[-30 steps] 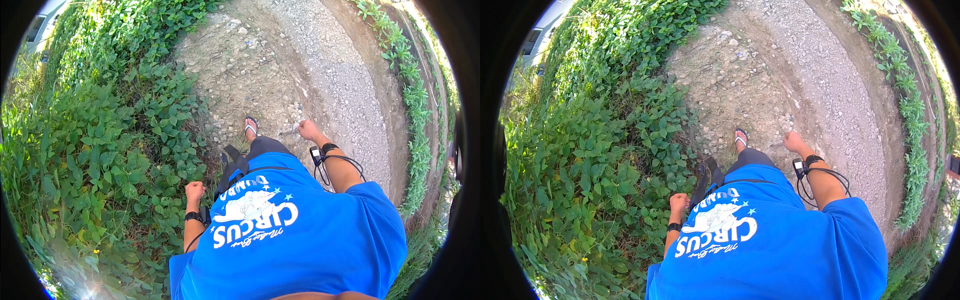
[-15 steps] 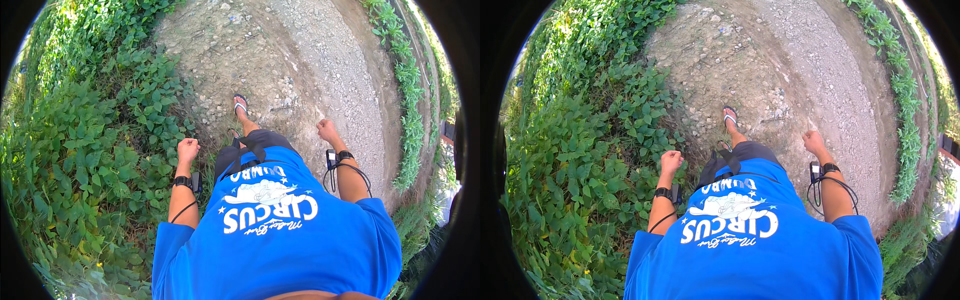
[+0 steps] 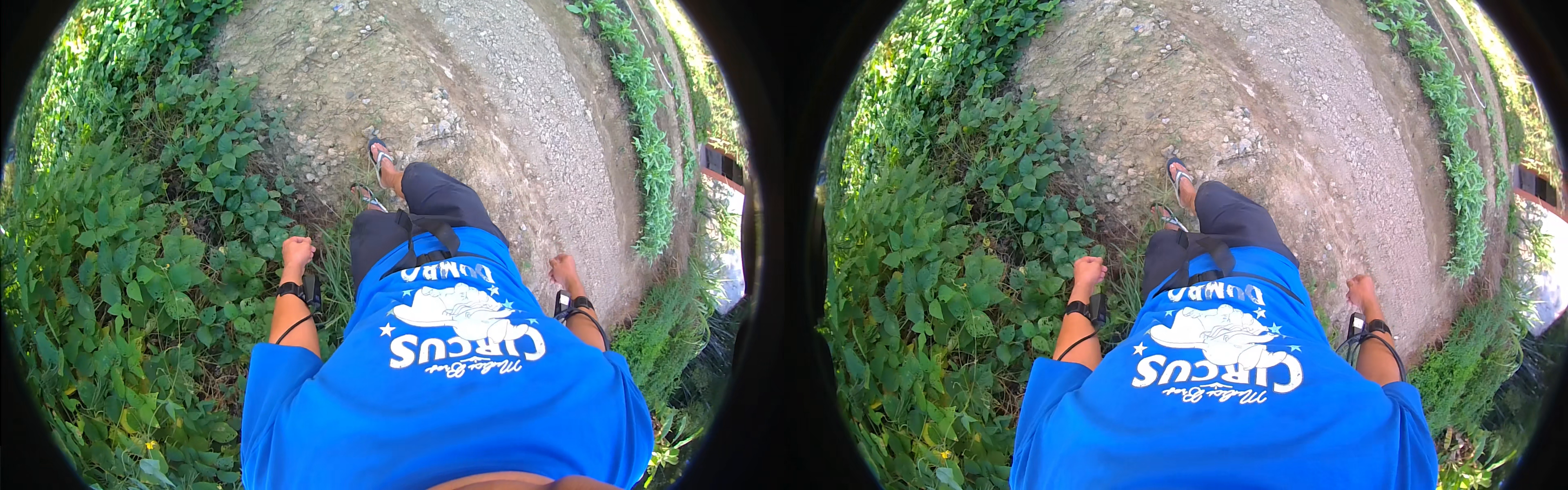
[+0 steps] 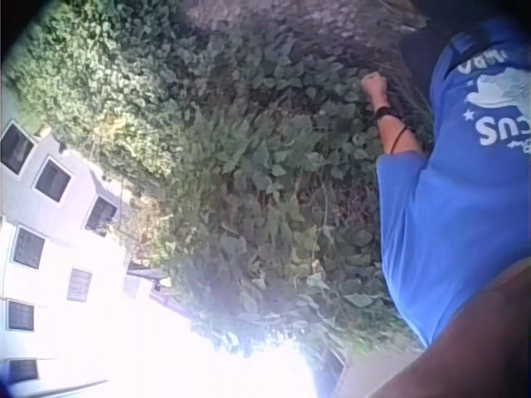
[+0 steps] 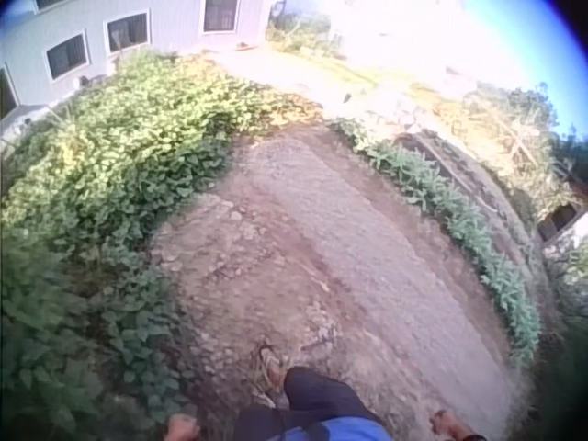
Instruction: The person walks along a dirt path beside a dense patch of leafy vines, briefly touching the foliage. They then pick up a long-handled tool and use it to pull and clear the vines from the ground, moving the vegetation into a nearby bucket.
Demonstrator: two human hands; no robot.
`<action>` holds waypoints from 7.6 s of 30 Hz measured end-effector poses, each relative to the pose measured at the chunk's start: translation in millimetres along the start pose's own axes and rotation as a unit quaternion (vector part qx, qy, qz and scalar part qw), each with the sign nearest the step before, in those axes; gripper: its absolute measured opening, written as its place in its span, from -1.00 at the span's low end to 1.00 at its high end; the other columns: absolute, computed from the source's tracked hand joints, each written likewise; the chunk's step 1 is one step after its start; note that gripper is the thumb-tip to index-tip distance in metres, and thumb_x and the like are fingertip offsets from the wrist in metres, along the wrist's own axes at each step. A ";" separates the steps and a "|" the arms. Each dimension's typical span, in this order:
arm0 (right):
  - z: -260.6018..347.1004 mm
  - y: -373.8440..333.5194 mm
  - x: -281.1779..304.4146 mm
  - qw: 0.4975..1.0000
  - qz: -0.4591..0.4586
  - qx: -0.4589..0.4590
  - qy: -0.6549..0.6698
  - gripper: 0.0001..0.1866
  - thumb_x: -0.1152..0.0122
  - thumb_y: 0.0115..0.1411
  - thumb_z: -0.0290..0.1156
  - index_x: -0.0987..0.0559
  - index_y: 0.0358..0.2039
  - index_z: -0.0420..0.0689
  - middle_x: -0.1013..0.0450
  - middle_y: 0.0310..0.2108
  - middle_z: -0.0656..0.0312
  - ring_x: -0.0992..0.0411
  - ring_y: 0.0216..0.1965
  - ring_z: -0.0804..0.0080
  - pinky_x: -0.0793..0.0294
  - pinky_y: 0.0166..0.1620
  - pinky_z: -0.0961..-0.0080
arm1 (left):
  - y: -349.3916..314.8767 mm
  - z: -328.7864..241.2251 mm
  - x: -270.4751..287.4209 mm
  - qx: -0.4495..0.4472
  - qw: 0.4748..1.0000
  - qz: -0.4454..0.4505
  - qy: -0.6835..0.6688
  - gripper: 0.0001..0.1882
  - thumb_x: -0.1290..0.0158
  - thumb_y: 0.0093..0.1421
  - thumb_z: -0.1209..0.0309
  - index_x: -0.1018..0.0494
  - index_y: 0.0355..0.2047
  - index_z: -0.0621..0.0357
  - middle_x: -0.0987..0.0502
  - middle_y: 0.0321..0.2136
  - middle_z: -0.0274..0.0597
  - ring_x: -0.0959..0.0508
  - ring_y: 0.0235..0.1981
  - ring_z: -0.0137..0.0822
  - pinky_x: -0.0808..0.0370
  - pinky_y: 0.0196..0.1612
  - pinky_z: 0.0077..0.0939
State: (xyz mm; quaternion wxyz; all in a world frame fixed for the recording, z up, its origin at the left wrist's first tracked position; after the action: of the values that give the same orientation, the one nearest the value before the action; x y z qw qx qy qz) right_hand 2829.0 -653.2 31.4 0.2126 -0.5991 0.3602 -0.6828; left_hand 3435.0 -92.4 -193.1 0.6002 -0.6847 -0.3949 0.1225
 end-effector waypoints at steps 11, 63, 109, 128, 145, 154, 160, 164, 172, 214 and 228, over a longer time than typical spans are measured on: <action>123.4 9.9 36.1 0.986 -0.040 0.132 -0.093 -0.75 -0.11 0.30 -0.37 -0.53 -0.39 -0.32 -0.50 -0.65 0.09 -0.45 -0.70 0.39 -0.44 -0.60 0.41 | -26.1 -1.3 -7.7 -0.043 0.986 0.000 -0.164 -0.81 -0.07 0.30 0.43 -0.51 -0.19 0.33 -0.62 -0.50 -0.11 -0.51 -0.63 -0.44 -0.43 -0.60 -0.56; -93.6 254.9 184.2 0.982 0.060 0.149 0.100 -0.77 -0.13 0.35 -0.34 -0.53 -0.33 -0.26 -0.49 -0.63 0.14 -0.43 -0.71 0.46 -0.40 -0.63 0.50 | -181.9 -176.3 -427.8 -0.206 0.951 -0.075 0.218 -0.77 -0.18 -0.01 0.30 -0.68 -0.39 0.14 -0.67 -0.24 0.06 -0.64 -0.11 -0.02 -0.54 0.05 -0.23; 104.6 557.6 417.8 0.968 0.049 0.239 0.063 -0.74 -0.16 0.30 -0.37 -0.57 -0.39 -0.34 -0.51 -0.65 0.10 -0.46 -0.69 0.38 -0.44 -0.61 0.41 | -92.6 -349.1 -684.7 -0.134 0.909 -0.071 0.387 -0.54 0.02 0.13 0.23 -0.61 -0.20 0.42 -0.54 0.00 0.31 -0.54 0.07 0.14 -0.47 0.14 -0.15; 223.6 656.3 467.3 0.963 0.089 0.251 -0.022 -0.75 -0.14 0.32 -0.36 -0.55 -0.39 -0.30 -0.50 -0.66 0.11 -0.44 -0.71 0.41 -0.40 -0.64 0.45 | -95.7 -469.9 -723.8 -0.101 0.968 -0.104 0.203 -0.53 -0.14 0.11 0.19 -0.59 -0.18 0.42 -0.54 0.02 0.24 -0.56 0.05 0.10 -0.51 0.12 -0.21; 545.9 657.2 490.4 0.942 0.072 0.307 -0.110 -0.73 -0.15 0.31 -0.33 -0.57 -0.37 -0.33 -0.53 -0.63 0.10 -0.49 -0.68 0.39 -0.47 -0.61 0.44 | 30.4 -670.8 -607.4 -0.223 0.954 -0.197 0.025 -0.70 -0.11 0.11 0.27 -0.62 -0.52 0.29 -0.65 -0.56 -0.03 -0.67 -0.48 -0.20 -0.59 -0.29 -0.32; 732.8 631.0 470.0 0.906 0.087 0.386 -0.148 -0.71 -0.15 0.31 -0.31 -0.56 -0.40 -0.31 -0.53 -0.63 0.11 -0.51 -0.67 0.41 -0.49 -0.58 0.45 | 60.1 -691.4 -561.6 -0.164 0.975 -0.138 -0.061 -0.70 -0.15 0.08 0.24 -0.65 -0.37 0.27 -0.62 -0.15 0.14 -0.58 -0.05 0.07 -0.48 0.09 -0.19; 800.8 637.6 442.8 0.886 0.105 0.380 -0.246 -0.71 -0.14 0.30 -0.31 -0.56 -0.42 -0.31 -0.53 -0.63 0.11 -0.51 -0.67 0.37 -0.51 -0.56 0.41 | 65.2 -604.5 -570.8 -0.091 0.980 -0.140 0.113 -0.61 0.00 0.14 0.19 -0.67 -0.33 0.25 -0.64 -0.18 0.15 -0.56 -0.02 0.07 -0.47 0.11 -0.21; 860.7 632.2 426.9 0.868 0.104 0.390 -0.290 -0.71 -0.14 0.29 -0.31 -0.56 -0.42 -0.31 -0.54 -0.63 0.10 -0.52 -0.66 0.34 -0.52 -0.55 0.38 | 60.9 -578.6 -582.8 -0.063 0.953 -0.081 0.284 -0.61 0.05 0.13 0.24 -0.66 -0.33 0.29 -0.63 -0.19 0.19 -0.57 -0.01 0.04 -0.48 0.09 -0.18; 1034.2 597.0 373.6 0.822 0.108 0.452 -0.330 -0.75 -0.17 0.28 -0.35 -0.56 -0.38 -0.33 -0.55 -0.60 0.08 -0.54 -0.64 0.31 -0.53 -0.57 0.37 | 147.2 -630.7 -519.0 -0.005 0.983 -0.169 -0.064 -0.67 0.04 0.14 0.29 -0.66 -0.42 0.24 -0.66 -0.31 0.06 -0.63 -0.23 -0.02 -0.55 -0.10 -0.21; 1607.1 538.5 366.1 0.858 0.004 0.510 -0.067 -0.71 -0.17 0.20 -0.25 -0.62 -0.41 -0.26 -0.54 -0.44 -0.14 -0.55 -0.36 -0.10 -0.52 -0.25 0.06 | 435.4 -1422.7 -6.2 -0.207 0.966 -0.153 -0.010 -0.88 -0.27 -0.17 0.49 -0.58 -0.61 0.29 -0.60 -0.64 -0.10 -0.57 -0.62 -0.32 -0.52 -0.49 -0.40; 1384.0 653.8 319.8 0.968 0.003 0.211 -0.137 -0.65 -0.14 0.12 -0.17 -0.68 -0.43 -0.23 -0.58 -0.37 -0.17 -0.55 -0.28 -0.18 -0.54 -0.18 0.01 | 434.7 -1559.9 -76.8 -0.282 0.938 0.009 0.204 -0.94 -0.21 0.02 0.59 -0.57 -0.55 0.33 -0.58 -0.63 -0.12 -0.55 -0.64 -0.29 -0.46 -0.59 -0.39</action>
State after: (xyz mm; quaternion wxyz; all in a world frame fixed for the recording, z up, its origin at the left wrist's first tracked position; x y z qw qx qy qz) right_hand 4019.5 -1637.2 -212.4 0.3836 -0.6270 0.1776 -0.6543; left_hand 4556.9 -1262.2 -226.6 0.4492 -0.8395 -0.2766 -0.1303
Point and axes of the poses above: each hand's wrist, its own y-axis towards the middle knuckle, its own x-axis out of the back of the hand, z = x × y, the point moved 10 cm from there along y, towards the middle knuckle
